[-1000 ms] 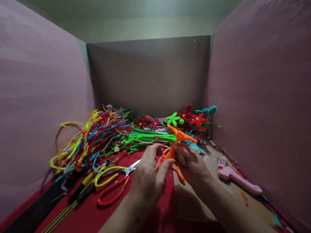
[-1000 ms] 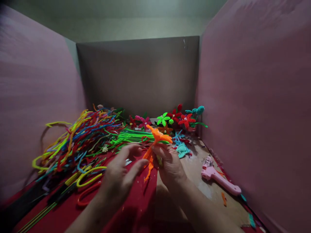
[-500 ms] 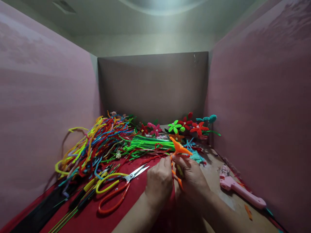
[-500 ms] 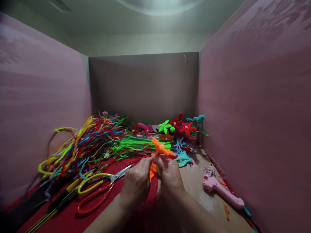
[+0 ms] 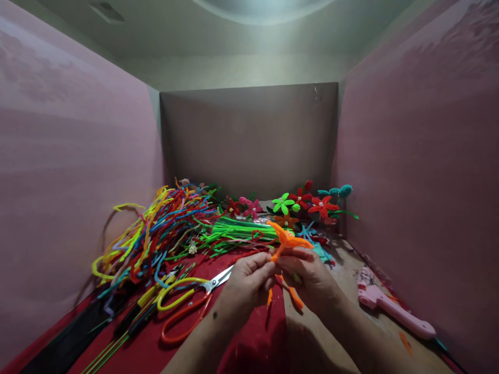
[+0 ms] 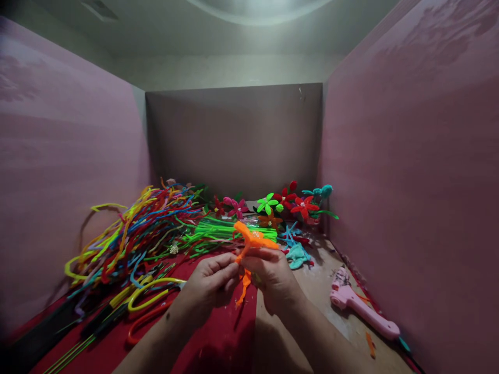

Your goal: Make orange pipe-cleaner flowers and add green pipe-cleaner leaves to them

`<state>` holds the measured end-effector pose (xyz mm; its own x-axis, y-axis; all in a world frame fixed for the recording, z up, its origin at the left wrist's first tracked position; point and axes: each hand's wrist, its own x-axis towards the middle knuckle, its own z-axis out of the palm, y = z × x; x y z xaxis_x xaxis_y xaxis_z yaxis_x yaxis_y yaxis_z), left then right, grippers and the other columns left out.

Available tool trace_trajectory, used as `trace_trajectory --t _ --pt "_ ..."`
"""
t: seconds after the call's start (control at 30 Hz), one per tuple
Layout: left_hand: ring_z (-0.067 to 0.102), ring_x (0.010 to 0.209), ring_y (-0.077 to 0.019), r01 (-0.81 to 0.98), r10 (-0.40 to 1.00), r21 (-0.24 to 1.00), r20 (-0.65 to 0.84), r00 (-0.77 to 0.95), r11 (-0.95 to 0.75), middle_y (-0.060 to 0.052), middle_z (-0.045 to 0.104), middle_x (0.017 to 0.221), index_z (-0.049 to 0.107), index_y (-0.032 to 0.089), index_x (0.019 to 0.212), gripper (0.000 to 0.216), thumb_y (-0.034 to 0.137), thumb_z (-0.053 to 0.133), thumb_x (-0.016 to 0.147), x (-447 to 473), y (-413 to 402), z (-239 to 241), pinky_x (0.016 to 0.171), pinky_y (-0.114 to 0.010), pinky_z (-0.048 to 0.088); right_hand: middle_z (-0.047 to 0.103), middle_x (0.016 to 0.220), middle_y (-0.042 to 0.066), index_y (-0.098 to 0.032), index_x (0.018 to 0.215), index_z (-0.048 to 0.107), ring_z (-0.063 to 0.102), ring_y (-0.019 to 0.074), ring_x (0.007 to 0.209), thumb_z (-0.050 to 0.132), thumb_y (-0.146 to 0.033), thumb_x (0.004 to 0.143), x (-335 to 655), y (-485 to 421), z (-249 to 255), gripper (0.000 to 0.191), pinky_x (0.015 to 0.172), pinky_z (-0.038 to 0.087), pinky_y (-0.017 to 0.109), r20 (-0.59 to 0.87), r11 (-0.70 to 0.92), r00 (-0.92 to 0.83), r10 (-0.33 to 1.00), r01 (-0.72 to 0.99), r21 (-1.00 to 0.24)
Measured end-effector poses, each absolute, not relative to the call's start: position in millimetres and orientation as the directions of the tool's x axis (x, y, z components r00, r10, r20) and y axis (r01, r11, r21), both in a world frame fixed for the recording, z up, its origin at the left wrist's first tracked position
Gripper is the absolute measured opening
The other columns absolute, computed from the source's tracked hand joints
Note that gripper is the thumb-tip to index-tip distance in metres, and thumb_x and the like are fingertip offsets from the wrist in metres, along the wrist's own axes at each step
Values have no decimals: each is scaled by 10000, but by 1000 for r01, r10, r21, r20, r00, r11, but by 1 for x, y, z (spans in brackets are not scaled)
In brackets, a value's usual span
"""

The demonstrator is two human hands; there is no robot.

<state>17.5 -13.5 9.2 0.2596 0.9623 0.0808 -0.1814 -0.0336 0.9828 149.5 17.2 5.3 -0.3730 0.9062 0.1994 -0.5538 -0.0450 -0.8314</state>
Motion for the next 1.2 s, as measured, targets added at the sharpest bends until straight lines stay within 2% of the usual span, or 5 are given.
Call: trace_trajectory --t 0.27,0.4,0.6,0.9,1.2 --pt "135 314 -9 -388 828 902 67 557 188 95 320 474 535 151 793 180 329 522 812 6 -9 3 332 -157 235 535 479 -14 -126 567 623 374 50 425 629 -142 606 149 21 -2 42 420 274 177 252 -34 -437 863 -549 -835" --pt "459 473 -81 152 938 949 231 257 -276 3 525 619 524 149 776 247 376 455 844 12 -9 6 472 -204 357 487 461 -49 -134 588 630 319 34 390 668 -154 599 145 23 -4 44 386 239 171 211 -12 -301 930 -599 -801" --pt "494 600 -145 813 720 305 667 190 -497 -44 563 676 548 158 796 236 173 323 866 17 -4 -11 578 -263 343 555 571 -31 -152 675 661 426 62 484 710 -225 624 139 21 -9 101 490 366 192 207 42 -208 956 -601 -798" --pt "276 389 -53 39 963 969 238 129 -245 81 326 471 422 179 638 262 348 457 834 14 -2 1 394 -183 241 587 612 -1 -157 720 683 501 104 579 729 -215 610 145 25 -5 133 565 403 225 260 61 -320 911 -519 -853" --pt "119 311 -20 -388 827 908 92 555 160 112 270 455 499 162 777 208 366 500 818 5 -2 0 306 -165 256 519 530 -23 -148 696 657 372 60 471 636 -170 648 145 24 -11 57 456 287 189 258 7 -393 883 -538 -843"
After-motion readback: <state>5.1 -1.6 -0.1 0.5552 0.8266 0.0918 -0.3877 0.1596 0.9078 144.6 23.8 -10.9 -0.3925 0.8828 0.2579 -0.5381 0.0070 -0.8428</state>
